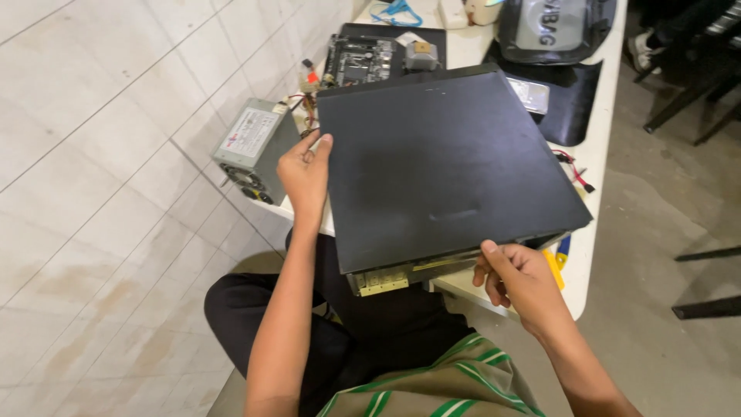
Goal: Cleaning the exterior side panel of a computer case with a brush and then reattaching it to the chassis using a screwdriver.
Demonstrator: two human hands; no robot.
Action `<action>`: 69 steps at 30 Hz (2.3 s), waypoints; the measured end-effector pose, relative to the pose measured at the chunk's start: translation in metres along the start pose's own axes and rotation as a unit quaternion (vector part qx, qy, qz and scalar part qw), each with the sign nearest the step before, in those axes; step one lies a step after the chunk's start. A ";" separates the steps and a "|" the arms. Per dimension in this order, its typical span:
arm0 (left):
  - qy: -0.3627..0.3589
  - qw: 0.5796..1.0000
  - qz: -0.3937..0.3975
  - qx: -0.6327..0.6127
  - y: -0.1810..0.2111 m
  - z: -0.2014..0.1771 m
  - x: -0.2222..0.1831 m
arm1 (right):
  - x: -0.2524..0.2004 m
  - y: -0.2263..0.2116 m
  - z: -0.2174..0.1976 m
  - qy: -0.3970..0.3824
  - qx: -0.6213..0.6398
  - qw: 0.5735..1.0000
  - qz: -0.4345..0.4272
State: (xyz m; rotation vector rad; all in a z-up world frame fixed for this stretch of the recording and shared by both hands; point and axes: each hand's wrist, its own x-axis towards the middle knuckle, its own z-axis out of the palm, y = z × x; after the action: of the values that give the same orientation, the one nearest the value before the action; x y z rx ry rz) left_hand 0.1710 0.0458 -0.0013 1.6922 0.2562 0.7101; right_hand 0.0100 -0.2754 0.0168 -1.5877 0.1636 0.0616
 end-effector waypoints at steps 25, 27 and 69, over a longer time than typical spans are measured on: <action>0.035 0.996 -0.016 -0.080 0.007 0.005 -0.011 | 0.001 -0.004 0.000 -0.004 0.022 1.000 0.007; 0.029 0.997 -0.014 -0.076 0.004 0.004 -0.008 | 0.001 -0.004 0.003 -0.014 0.018 1.000 0.014; -0.096 0.971 0.214 -0.041 0.017 -0.058 -0.164 | 0.062 0.027 -0.102 0.116 -0.173 0.926 -0.314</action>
State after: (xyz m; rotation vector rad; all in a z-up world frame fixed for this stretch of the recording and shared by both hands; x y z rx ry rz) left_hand 0.0041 0.0019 -0.0318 1.7400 -0.2813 0.8515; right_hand 0.0611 -0.3812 -0.0160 -1.9320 -0.1902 -0.6295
